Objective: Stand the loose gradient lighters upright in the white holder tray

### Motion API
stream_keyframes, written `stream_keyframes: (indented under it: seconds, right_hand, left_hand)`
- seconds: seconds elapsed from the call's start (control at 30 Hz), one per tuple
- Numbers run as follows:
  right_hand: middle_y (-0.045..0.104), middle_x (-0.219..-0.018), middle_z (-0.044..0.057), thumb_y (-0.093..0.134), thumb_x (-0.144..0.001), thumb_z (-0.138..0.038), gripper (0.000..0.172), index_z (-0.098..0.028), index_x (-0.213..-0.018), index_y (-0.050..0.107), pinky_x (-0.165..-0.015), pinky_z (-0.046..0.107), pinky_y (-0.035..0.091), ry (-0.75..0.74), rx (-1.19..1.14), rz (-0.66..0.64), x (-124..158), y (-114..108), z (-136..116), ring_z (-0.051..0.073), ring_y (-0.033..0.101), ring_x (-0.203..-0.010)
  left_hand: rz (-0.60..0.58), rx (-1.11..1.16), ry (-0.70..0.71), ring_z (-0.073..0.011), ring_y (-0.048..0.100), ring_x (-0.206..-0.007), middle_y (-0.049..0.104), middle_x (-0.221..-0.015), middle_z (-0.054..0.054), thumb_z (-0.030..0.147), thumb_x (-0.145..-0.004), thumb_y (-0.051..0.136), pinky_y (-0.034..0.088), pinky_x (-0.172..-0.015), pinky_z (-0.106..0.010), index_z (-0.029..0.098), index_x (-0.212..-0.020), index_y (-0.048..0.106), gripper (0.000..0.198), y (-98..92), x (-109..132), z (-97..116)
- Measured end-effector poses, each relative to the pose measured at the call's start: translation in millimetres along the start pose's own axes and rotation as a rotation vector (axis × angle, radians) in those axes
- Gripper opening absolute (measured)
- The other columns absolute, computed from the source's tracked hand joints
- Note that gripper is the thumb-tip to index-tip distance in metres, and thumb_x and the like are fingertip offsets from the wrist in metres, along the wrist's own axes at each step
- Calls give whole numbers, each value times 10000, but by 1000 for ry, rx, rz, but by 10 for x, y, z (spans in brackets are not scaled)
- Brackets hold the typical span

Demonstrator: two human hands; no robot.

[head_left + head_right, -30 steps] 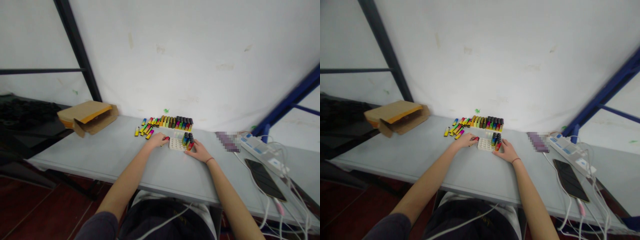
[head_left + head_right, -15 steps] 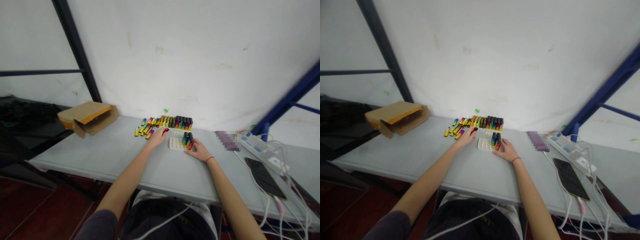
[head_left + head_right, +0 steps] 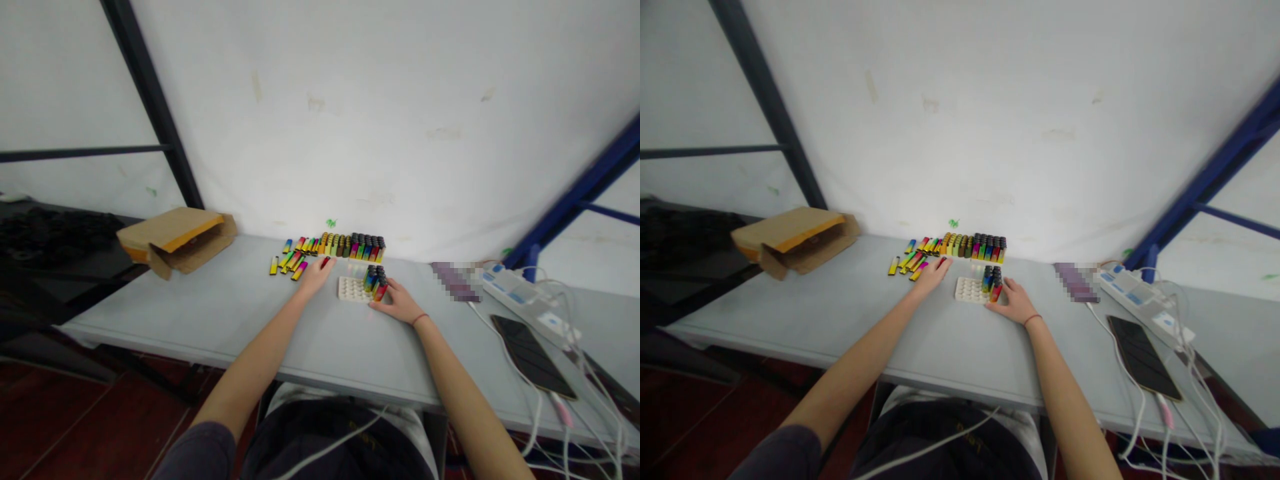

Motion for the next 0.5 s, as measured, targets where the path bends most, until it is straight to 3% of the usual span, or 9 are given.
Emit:
stream_keyframes:
  seconds: [0.1,0.27,0.5]
  right_hand:
    - [596,-1330,172,633,-777,-670,680,-181,-1250,636,-1082,523,420,6,10,-14,1,5,0,376,540,-1254]
    - [612,-1301,170,636,-774,-674,662,-184,-1219,656,-1075,514,432,11,-1,-27,0,5,5,373,555,-1232]
    - [596,-1329,173,616,-778,-692,682,-185,-1234,640,-1079,536,425,5,23,-10,0,24,24,375,540,-1256]
  left_hand:
    - [-21,-65,11,-200,635,-817,678,-782,-35,410,-920,465,446,-718,-270,178,-769,606,311,14,6,22]
    - [36,-149,6,-217,645,-900,718,-907,-72,307,-937,450,454,-777,-281,163,-940,634,234,2,-23,33]
    - [106,-163,16,-199,641,-836,703,-843,-48,287,-937,460,441,-740,-259,168,-930,627,205,1,15,41]
Point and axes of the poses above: each hand's wrist, its own x-axis away from the middle knuckle, its own y-axis out of the palm, z = x × y, the point moved 8 cm from there along -x, towards the middle knuckle
